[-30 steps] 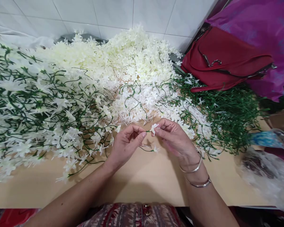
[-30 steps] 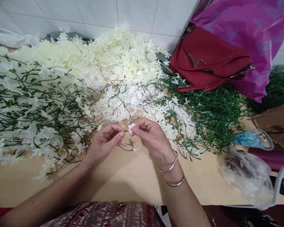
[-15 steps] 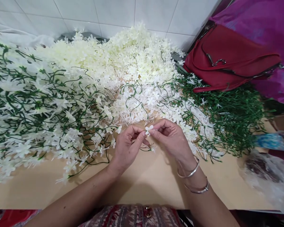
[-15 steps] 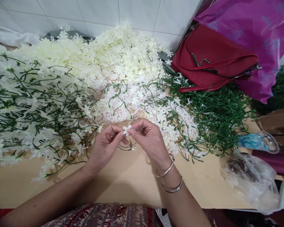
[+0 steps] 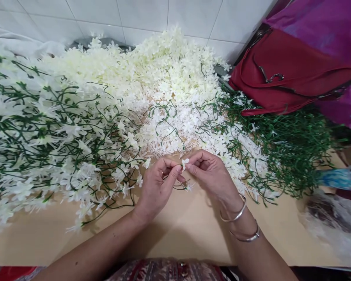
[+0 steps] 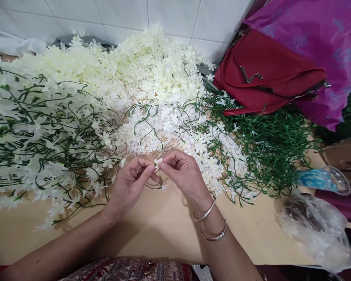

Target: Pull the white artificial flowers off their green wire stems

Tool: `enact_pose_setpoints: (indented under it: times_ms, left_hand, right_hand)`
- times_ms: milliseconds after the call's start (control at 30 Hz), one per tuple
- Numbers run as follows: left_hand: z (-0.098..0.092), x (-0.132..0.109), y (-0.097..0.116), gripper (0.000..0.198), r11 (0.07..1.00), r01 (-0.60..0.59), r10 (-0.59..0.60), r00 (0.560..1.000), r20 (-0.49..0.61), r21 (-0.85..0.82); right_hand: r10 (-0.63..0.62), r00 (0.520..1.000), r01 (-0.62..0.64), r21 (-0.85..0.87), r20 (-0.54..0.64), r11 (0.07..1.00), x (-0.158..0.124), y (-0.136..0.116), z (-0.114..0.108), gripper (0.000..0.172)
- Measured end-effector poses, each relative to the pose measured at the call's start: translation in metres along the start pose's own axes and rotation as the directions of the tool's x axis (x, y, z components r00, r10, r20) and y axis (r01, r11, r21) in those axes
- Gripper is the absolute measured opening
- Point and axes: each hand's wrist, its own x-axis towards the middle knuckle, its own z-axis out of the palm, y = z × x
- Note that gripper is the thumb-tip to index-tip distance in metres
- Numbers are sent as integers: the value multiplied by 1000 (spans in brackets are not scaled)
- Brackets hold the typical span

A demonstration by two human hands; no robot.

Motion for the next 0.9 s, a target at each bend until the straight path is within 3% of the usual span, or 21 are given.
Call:
enact_pose_setpoints:
  times_ms: [233,367,567,900]
  left_hand:
    - [0,0,-1,17,1000,-4,4,1000,-8,-7]
    - [0,0,1,17,1000,-19,19,1000,-3,-4]
    - [-2,-2,2,19,998,-32,31,999,31,52]
    - [-1,-1,-4,20,997,-1,0,1000,6,74]
  right_hand:
    - [52,999,-52,14,0,999,0,-1,1,23]
    - [124,991,-125,27,46,992,-1,-7,-4,34]
    - [119,989,-120,2,86,993,0,-7,-12,21]
    - [115,989,-116,8,88,993,-2,0,-3,20]
